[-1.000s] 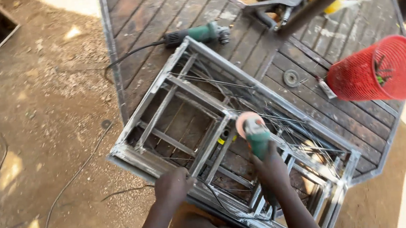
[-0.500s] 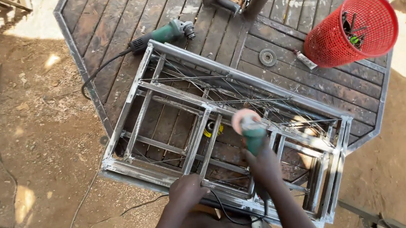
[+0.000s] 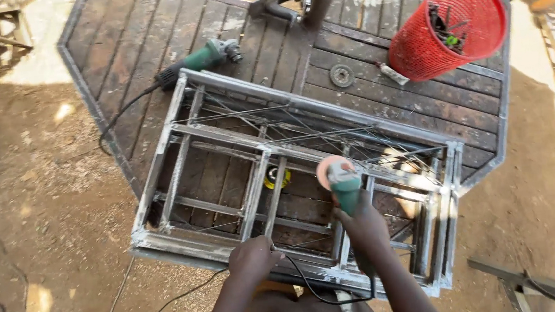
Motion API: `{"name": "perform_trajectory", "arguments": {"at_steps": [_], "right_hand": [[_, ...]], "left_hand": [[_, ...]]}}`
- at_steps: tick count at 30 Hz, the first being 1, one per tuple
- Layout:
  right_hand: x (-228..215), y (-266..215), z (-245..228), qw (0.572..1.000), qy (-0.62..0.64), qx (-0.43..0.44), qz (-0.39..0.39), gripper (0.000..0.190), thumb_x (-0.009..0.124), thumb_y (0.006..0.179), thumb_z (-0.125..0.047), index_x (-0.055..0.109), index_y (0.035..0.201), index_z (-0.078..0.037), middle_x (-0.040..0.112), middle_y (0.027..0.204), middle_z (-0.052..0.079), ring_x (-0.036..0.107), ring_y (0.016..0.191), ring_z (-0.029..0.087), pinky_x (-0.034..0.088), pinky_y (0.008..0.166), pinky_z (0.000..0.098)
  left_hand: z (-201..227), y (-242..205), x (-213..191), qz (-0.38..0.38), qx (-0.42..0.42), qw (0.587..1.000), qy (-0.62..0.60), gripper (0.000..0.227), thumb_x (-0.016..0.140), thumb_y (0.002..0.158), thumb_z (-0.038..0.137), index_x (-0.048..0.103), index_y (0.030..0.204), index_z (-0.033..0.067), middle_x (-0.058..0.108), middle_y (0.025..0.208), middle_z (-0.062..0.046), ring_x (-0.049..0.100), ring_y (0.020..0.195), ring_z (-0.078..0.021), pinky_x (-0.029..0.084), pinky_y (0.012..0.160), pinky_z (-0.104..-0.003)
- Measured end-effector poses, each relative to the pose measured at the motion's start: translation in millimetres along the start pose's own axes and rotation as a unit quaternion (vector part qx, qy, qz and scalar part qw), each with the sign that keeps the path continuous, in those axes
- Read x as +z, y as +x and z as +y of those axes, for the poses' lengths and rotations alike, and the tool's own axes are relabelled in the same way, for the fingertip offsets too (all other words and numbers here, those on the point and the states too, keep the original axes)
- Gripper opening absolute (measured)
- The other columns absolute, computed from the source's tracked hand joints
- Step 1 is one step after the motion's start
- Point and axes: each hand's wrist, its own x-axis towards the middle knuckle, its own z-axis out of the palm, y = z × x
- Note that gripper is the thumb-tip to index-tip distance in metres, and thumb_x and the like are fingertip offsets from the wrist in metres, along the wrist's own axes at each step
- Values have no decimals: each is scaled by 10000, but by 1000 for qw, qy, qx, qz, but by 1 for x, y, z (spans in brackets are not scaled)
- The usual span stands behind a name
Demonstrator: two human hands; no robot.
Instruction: Using a handheld angle grinder to smooth and finish weld joints on a metal frame structure.
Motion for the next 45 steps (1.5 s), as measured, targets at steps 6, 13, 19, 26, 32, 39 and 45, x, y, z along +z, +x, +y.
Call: {"name": "perform_trajectory", "arguments": {"at_steps": [6,13,19,26,32,39,45], "right_hand": [[-40,-4,99,984,62,163,48,593,607,963,-418,327,1391,-118,645,1162,220,696,929,429,590,752,548],[-73,31,196,942,169,246,152,553,673,958,-363,354,1309,-79,649,1164,243,676,939,453,565,802,586],[-34,18,123,968,127,193,92,594,630,938,-421,375,1376,-111,714,1115,214,700,993,426,557,850,572],[-39,-5,36,998,58,12,27,538,634,916,-363,392,1321,-104,689,1147,206,711,949,422,569,759,565],[-75,-9,133,974,160,147,61,519,651,966,-328,403,1377,-131,690,1191,168,717,923,372,620,794,523],[-112,21,230,956,218,191,46,628,678,921,-390,387,1380,-78,621,1118,217,638,879,362,543,749,504],[-100,235,355,756,646,104,-6,495,584,957,-298,541,1397,-77,560,1390,127,572,1221,298,465,1044,458]], "left_hand": [[31,19,18,-46,51,996,57,346,704,940,489,667,861,154,748,994,-93,698,977,-335,520,791,-466],[30,25,44,-101,44,989,103,361,656,962,532,670,1030,177,730,1026,-66,685,976,-290,508,796,-436],[16,40,76,-95,75,985,126,345,699,941,511,672,947,167,699,981,-41,656,912,-243,492,748,-412],[36,17,65,-95,16,990,102,339,680,956,501,694,990,163,727,1035,-61,680,976,-257,509,795,-411],[35,13,84,-62,1,994,89,363,647,969,545,628,861,199,693,842,-11,646,790,-220,443,656,-386],[65,21,134,-67,55,994,66,374,705,900,554,679,961,186,737,973,-68,682,916,-283,487,724,-434],[120,10,145,-93,24,994,57,377,702,880,552,638,996,200,730,1036,-51,673,973,-291,478,767,-422]]}}
